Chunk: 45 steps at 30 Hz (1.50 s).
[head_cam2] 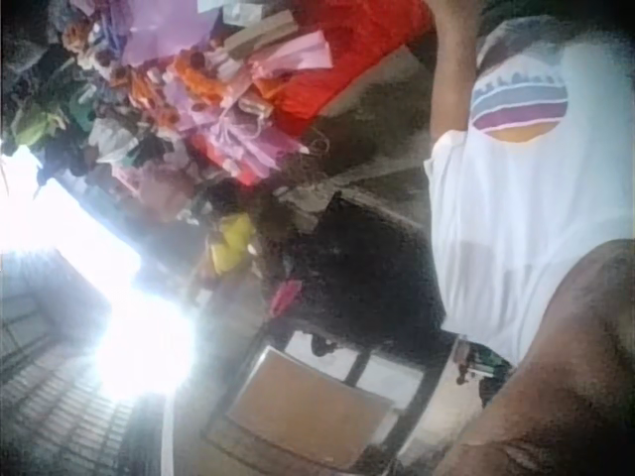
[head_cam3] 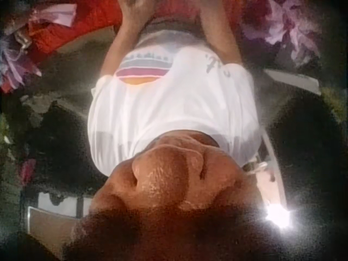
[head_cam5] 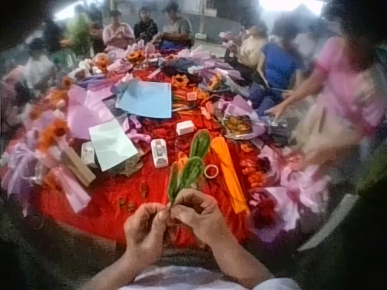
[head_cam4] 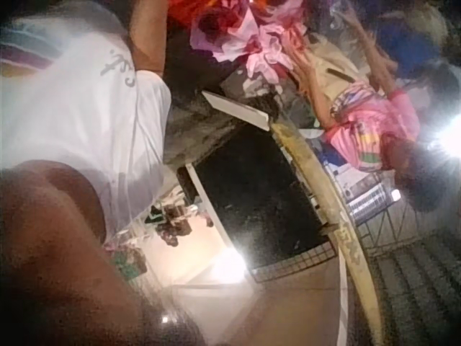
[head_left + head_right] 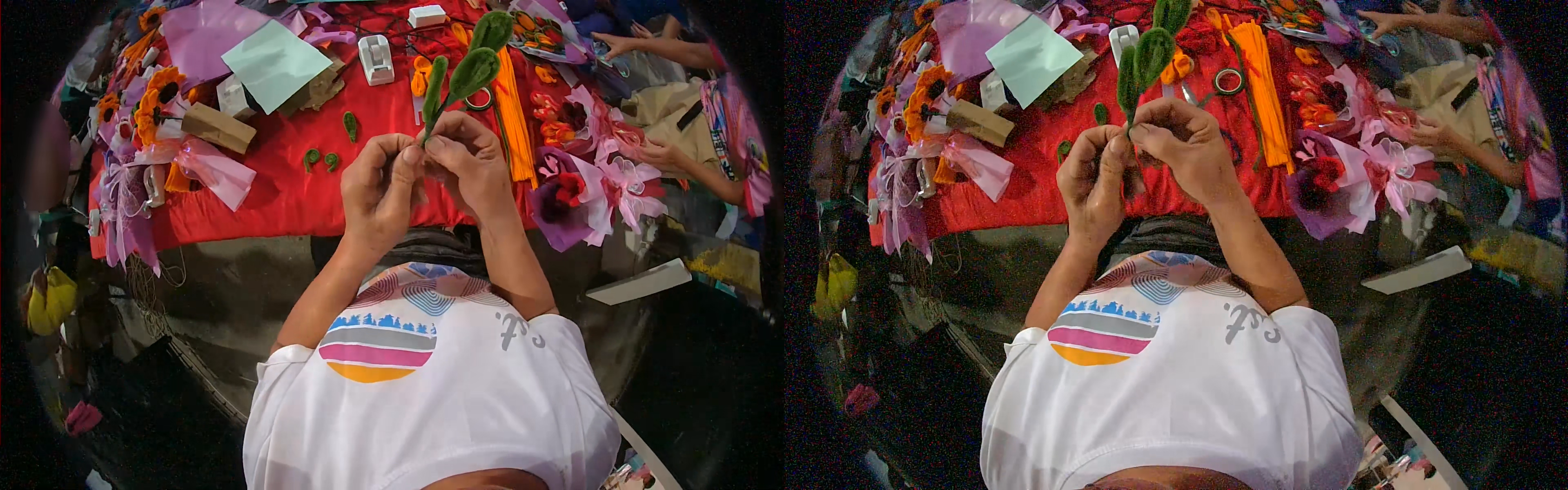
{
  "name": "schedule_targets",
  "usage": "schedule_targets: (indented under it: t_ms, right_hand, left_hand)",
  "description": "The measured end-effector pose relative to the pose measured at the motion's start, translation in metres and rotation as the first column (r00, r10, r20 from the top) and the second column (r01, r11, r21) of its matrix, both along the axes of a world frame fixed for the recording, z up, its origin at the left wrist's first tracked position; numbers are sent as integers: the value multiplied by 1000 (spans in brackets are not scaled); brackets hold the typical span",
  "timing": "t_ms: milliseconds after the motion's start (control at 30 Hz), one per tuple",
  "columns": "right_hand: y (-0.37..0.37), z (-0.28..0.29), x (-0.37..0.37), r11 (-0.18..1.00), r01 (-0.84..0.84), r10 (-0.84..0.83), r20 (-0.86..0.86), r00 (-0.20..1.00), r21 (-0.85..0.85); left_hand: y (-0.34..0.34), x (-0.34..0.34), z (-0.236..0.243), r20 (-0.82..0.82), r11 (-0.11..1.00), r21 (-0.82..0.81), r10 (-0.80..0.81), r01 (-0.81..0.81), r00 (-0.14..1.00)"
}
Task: The person is assembling a decorative plant by attaching small green fabric leaves to a central stem. They wrap green tape around the stem to secure each leaf and then attach a green circular base to the bottom.
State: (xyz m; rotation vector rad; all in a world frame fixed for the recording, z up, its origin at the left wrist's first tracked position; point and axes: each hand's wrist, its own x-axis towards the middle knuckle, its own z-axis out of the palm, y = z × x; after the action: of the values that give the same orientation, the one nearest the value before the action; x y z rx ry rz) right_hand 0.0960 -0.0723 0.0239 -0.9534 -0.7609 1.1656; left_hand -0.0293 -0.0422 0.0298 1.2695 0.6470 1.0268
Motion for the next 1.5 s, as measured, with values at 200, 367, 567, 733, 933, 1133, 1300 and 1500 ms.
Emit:
schedule_targets:
  t_ms: [200,367,567,733,933,1133,1300,1500]
  right_hand:
    - [6,0,3,1000,-24,22,-194,981,-7]
    - [7,3,6,1000,16,-16,-54,998,14]
    - [8,9,3,986,162,-164,106,981,33]
    - [5,16,-5,991,131,-131,29,991,11]
    - [3,10,6,998,16,-19,43,999,64]
    - [4,9,7,998,-26,28,-21,999,61]
    - [8,2,5,1000,-4,4,-22,1000,-3]
    - [9,-5,6,1000,14,-14,-1,1000,4]
  left_hand:
    - [9,1,-1,8,999,39,17,-17,1000]
    - [19,-2,1,65,975,-133,-172,179,983]
    - [8,9,-6,-12,997,47,67,-66,998]
    - [8,7,-6,39,994,60,84,-87,996]
    - [3,4,-2,79,998,-63,16,-11,997]
    - [4,2,-2,104,987,-121,-91,104,990]
    - [6,4,-10,48,990,-102,-89,93,995]
    - [9,5,-16,11,999,13,-40,40,999]
